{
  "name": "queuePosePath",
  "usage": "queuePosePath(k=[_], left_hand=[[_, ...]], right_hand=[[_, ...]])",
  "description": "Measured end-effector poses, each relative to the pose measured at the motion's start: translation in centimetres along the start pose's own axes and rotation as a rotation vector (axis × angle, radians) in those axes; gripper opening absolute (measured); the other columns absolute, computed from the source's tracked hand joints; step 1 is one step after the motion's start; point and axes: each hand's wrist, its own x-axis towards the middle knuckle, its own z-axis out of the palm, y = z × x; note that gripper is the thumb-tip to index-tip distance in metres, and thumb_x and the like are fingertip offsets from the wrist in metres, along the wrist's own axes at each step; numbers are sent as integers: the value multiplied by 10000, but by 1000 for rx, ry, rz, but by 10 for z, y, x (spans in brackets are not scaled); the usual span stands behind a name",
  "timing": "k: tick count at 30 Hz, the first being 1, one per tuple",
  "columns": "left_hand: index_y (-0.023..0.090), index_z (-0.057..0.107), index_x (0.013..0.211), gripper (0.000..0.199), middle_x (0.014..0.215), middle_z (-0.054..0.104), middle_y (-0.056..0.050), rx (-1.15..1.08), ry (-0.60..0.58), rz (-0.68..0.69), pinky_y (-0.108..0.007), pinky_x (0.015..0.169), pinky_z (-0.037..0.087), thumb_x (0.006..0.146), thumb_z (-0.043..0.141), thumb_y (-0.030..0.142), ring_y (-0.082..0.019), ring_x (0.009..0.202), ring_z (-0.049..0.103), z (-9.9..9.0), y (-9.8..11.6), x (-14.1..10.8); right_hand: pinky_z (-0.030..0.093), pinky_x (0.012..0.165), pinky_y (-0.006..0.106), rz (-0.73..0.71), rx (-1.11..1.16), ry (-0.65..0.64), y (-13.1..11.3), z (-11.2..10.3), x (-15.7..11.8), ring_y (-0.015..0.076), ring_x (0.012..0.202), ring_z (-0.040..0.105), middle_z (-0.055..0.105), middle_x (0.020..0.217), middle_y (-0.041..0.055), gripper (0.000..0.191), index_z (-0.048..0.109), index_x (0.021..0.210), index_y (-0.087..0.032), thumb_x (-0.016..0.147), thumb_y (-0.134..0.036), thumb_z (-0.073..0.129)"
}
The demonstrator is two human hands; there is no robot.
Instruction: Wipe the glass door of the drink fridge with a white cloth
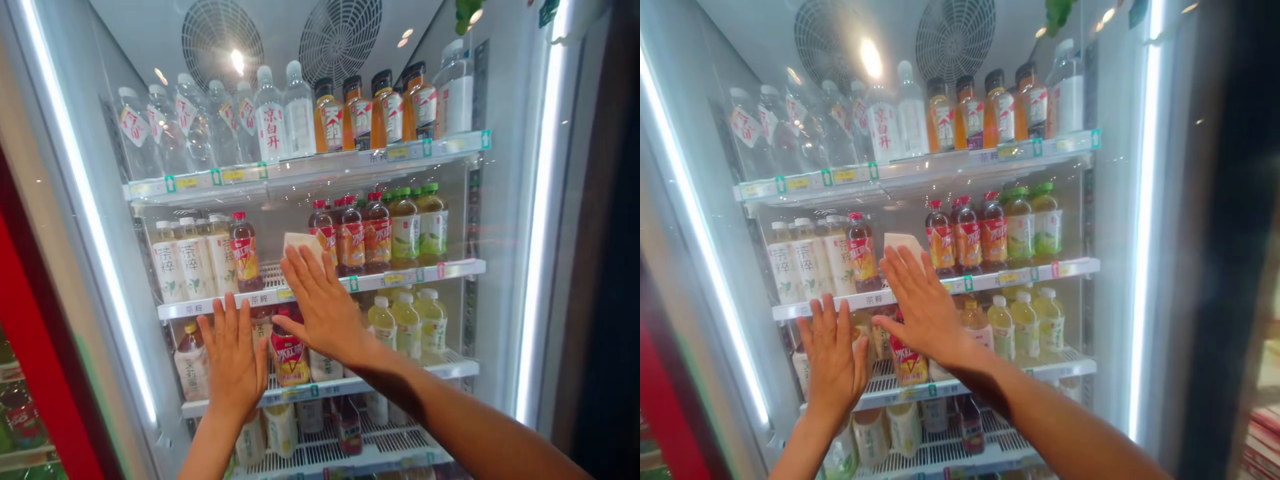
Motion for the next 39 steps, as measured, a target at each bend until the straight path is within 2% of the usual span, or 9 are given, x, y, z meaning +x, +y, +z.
queuePosePath(k=[6,12,17,21,24,29,31,35,39], left_hand=[[104,121,1650,772,1758,18,-106,-28,-16,32,-514,1327,-42,990,514,175,-286,1636,-4,-8,-27,-13],[139,106,1656,796,1758,27,-76,-40,-2,11,-520,1331,-41,985,532,176,-269,1637,-3,-6,-37,-13],[144,102,1657,807,1756,34,-74,-23,-42,-4,-494,1337,-37,976,535,175,-258,1636,3,-2,-37,-25],[132,106,1656,810,1750,51,-99,3,-49,-6,-507,1334,-45,976,541,193,-266,1635,-3,3,-33,-21],[133,99,1657,825,1745,39,-111,4,-61,-20,-528,1331,-38,974,552,225,-270,1634,-19,6,-21,-15],[198,69,1663,826,1743,9,-97,-37,-51,-24,-615,1315,-3,980,532,219,-289,1633,-26,15,17,0],[217,81,1663,816,1744,10,-82,-58,-34,-17,-613,1318,9,979,527,206,-288,1633,-22,21,38,13],[247,134,1657,801,1736,67,-66,-86,12,-30,-628,1317,46,973,548,205,-300,1631,20,39,83,43],[239,208,1644,761,1727,121,-48,0,34,-22,-551,1335,12,975,569,235,-260,1632,57,58,104,53]], right_hand=[[104,1350,468,-187,66,-89,-45,15,-26,267,1633,108,333,1698,78,836,429,1566,-91,1002,-707,405],[173,1318,596,96,-22,-17,-40,12,17,302,1637,13,172,1735,155,914,98,1660,-51,1023,-600,455],[173,1335,532,5,10,-30,-72,22,-26,294,1631,109,399,1658,137,874,309,1618,-48,1003,-653,454],[169,1333,546,36,-26,-18,-54,19,-11,283,1636,68,336,1688,136,850,275,1628,-53,1019,-620,449],[189,1314,598,181,-47,3,-41,14,-5,305,1635,25,183,1733,156,864,119,1657,-45,1034,-530,468],[114,1329,587,219,-81,-37,-40,12,-67,322,1632,67,71,1744,158,796,105,1663,-49,1042,-395,464],[125,1323,606,245,-83,-11,-17,6,-68,310,1633,38,40,1747,131,784,62,1671,-79,1049,-369,440],[174,1277,709,381,-57,50,45,-10,-38,327,1624,-20,-34,1746,94,820,-111,1665,-168,1060,-344,413],[173,1279,708,387,-53,57,43,-10,-64,332,1625,0,-21,1745,110,794,-53,1673,-143,1041,-262,413]])
